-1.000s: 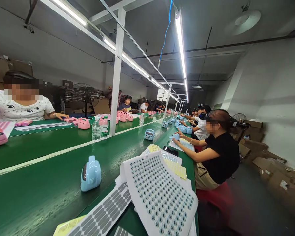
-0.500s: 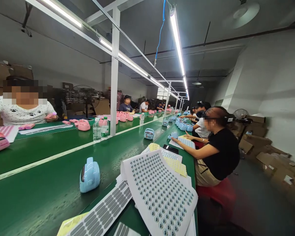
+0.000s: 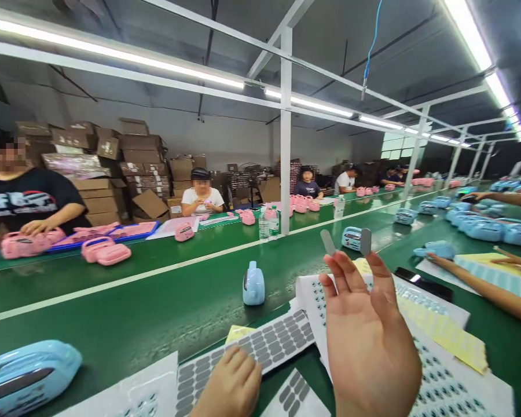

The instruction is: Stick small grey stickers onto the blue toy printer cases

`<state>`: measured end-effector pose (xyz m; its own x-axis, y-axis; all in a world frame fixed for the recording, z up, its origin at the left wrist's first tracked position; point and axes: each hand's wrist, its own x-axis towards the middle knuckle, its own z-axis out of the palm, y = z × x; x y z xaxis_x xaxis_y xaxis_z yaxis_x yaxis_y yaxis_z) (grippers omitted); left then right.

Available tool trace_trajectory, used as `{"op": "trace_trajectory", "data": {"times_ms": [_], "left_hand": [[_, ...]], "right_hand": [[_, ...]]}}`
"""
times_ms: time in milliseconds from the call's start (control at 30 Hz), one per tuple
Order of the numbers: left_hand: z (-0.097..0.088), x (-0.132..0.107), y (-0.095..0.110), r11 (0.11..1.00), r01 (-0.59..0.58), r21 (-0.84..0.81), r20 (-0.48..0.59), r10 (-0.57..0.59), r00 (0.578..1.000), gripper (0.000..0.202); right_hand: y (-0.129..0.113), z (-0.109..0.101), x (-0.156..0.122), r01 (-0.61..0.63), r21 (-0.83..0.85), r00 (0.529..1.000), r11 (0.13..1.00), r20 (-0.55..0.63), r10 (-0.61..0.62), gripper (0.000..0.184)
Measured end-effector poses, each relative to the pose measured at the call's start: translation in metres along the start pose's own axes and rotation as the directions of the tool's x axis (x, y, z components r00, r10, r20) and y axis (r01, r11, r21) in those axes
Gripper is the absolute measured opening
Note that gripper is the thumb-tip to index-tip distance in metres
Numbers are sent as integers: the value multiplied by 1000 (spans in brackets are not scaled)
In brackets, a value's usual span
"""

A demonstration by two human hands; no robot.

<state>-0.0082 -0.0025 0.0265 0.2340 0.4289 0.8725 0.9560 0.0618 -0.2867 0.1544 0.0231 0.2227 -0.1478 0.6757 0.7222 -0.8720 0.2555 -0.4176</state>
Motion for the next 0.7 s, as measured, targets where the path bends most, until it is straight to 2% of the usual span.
{"op": "trace_trajectory", "data": {"times_ms": [67, 133, 200, 267, 333, 400, 500, 567, 633, 667, 700], "left_hand": [[-6, 32, -26, 993, 89, 84, 188, -103, 977, 28], [-2, 67, -58, 982, 162, 93, 377, -185, 908, 44], [11, 95, -91, 987, 154, 53, 437, -162, 885, 46], [28, 112, -118, 991, 133, -23, 483, -106, 869, 35], [39, 119, -139, 985, 135, -107, 505, -63, 861, 22], [40, 117, -153, 967, 165, -193, 500, -48, 865, 16], [24, 102, -162, 903, 293, -314, 449, -130, 884, 13], [6, 86, -157, 814, 441, -377, 398, -288, 871, 16], [-16, 69, -141, 696, 574, -432, 344, -461, 818, 36], [-28, 61, -131, 564, 635, -528, 327, -556, 764, 43], [-39, 55, -120, 370, 660, -654, 329, -646, 689, 47]], "right_hand": [[0, -4, 2, -33, -12, 998, 999, 62, 33, 23], [0, -7, 6, -35, -25, 996, 999, 78, 37, 18], [0, -8, 8, -26, -55, 998, 998, 62, 30, 16], [-1, -7, 10, -27, -112, 999, 993, 39, 31, 20], [-1, -7, 12, -58, -176, 998, 983, 2, 59, 26], [1, -8, 16, -80, -219, 997, 973, -23, 77, 27], [8, -12, 22, -28, -309, 1000, 951, -22, 22, 24], [16, -14, 24, 7, -422, 1000, 907, -9, -12, 27], [24, -14, 24, 16, -529, 999, 848, 46, 10, 34], [28, -12, 22, 11, -569, 995, 822, 86, 47, 37], [31, -10, 18, 3, -603, 987, 798, 132, 96, 41]]}}
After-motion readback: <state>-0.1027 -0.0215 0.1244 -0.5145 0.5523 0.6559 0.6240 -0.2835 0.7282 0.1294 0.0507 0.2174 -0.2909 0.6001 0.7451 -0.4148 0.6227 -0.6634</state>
